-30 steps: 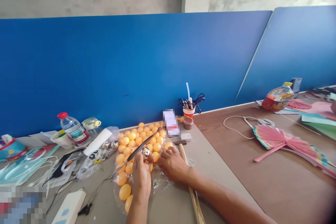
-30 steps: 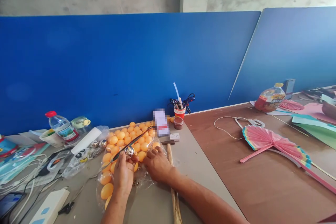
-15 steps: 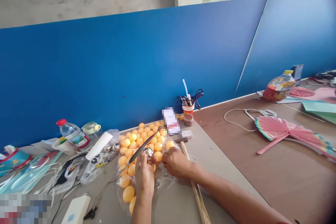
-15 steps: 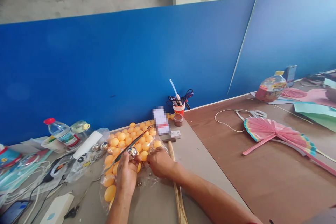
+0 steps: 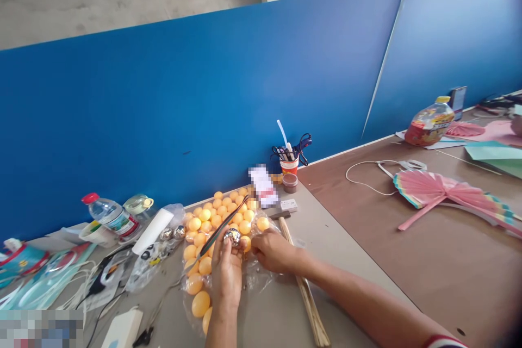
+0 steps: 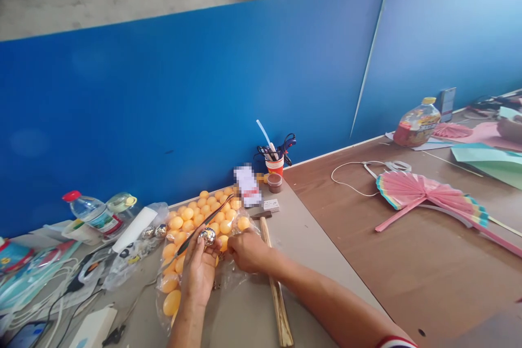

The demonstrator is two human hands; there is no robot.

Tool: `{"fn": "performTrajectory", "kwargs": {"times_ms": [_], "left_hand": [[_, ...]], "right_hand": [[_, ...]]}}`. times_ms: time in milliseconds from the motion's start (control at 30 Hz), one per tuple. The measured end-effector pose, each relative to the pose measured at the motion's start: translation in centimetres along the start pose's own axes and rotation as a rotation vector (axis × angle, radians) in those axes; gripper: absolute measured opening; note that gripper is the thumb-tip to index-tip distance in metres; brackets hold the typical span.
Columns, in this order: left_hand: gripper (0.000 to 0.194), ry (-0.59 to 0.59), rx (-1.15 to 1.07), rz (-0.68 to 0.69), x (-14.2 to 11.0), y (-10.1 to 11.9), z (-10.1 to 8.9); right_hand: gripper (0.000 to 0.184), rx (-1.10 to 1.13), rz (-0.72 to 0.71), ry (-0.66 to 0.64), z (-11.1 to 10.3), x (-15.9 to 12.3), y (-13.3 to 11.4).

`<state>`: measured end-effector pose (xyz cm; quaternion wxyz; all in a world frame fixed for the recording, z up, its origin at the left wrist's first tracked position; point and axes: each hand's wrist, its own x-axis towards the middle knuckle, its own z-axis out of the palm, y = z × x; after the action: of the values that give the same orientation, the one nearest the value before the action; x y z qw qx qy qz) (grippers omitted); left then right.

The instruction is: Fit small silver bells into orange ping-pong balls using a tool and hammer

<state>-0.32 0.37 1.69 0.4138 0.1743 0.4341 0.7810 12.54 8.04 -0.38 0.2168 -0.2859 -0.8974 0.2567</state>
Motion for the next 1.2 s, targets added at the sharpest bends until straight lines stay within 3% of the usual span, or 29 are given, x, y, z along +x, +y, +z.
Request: {"fn": "performTrajectory", "kwargs": {"times_ms": [67, 233, 300, 533, 1033, 1200], "left_hand": [[0.049, -0.008, 0.001, -0.015, 0.1, 0.0, 0.0], [0.054, -0.074, 0.071, -0.029, -0.1, -0.1, -0.1], [0.055, -0.126, 0.103, -0.044, -0.3, -0.2, -0.1], [0.058, -0.143, 0.151, -0.072, -0.8, -0.1, 0.3], [0.068, -0.191, 0.382, -0.03, -0.2, -1.3, -1.3], [0.06, -0.186, 0.482, 0.061, -0.1, -1.5, -1.6]], "right_hand": [[0.018, 0.209, 0.08, 0.02, -1.3, 0.3, -0.2], [0.006, 0.997, 0.221, 0.001, -3.7, 0.8, -1.1], [0.007, 1.152, 0.238, 0.029, -4.0, 0.9, -1.5], [0.006, 1.145, 0.295, 0.067, -3.7, 0.9, -1.9], [0.005, 1.233, 0.35, -0.046, -3.0, 1.1, -1.0], [0.005, 1.246, 0.437, -0.05, -3.0, 1.2, -0.9]]}}
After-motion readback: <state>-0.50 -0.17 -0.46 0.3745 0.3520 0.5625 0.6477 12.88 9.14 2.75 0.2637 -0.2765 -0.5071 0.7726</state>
